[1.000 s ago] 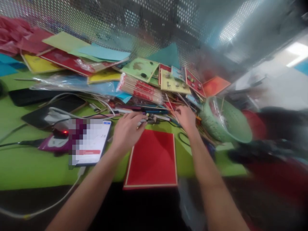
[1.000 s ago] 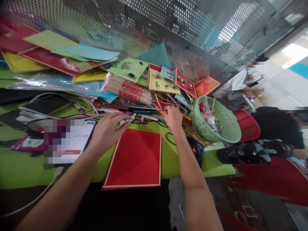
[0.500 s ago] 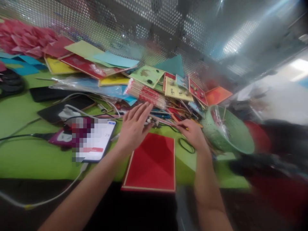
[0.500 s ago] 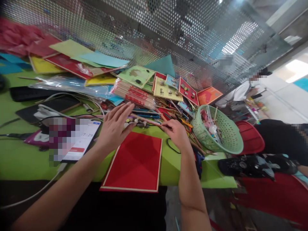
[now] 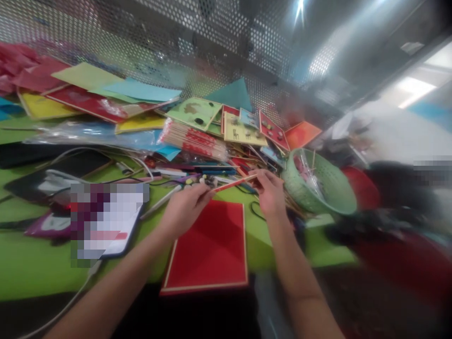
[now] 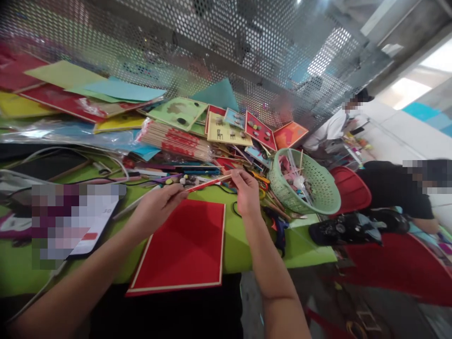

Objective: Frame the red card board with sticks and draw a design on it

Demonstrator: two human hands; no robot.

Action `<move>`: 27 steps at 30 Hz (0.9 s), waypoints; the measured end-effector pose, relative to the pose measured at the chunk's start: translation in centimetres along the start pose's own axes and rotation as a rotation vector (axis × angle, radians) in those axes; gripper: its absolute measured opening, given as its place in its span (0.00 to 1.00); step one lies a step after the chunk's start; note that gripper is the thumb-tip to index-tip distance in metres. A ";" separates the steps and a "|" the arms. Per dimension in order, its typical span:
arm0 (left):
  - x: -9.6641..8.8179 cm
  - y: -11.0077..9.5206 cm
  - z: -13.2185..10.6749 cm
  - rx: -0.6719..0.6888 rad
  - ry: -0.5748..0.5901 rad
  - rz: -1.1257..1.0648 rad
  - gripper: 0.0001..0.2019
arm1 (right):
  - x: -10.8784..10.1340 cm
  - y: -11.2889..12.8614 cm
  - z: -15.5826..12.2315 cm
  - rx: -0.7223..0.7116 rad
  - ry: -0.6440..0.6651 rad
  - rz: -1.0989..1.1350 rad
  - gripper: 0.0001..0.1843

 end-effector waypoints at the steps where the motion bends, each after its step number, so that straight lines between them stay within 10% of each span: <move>1: 0.1 -0.1 -0.1 -0.009 -0.001 -0.026 0.18 | 0.4 -0.2 -0.3 0.013 0.005 -0.016 0.17; 10: 1.0 -0.5 -0.4 -0.024 -0.025 -0.189 0.18 | 5.4 -1.2 -3.4 0.129 0.311 0.003 0.20; 16: 0.3 -0.9 -0.3 -0.026 -0.022 -0.116 0.17 | 0.8 1.2 -0.9 -0.078 0.104 -0.059 0.16; 22: -1.8 0.0 -1.2 -0.049 -0.065 -0.044 0.16 | -1.3 1.9 0.1 -0.066 0.337 -0.384 0.18; 27: -6.3 2.1 -7.4 -0.190 -0.203 0.031 0.11 | -3.8 2.1 1.5 -0.122 0.186 -0.374 0.21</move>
Point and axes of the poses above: each hand's wrist, its own z-axis towards the middle knuckle, its own x-axis out of the palm, y = z × x, the point moved 4 cm from there along z, towards the middle knuckle, and after that the axes turned 2 degrees about z, right-handed, at the moved point
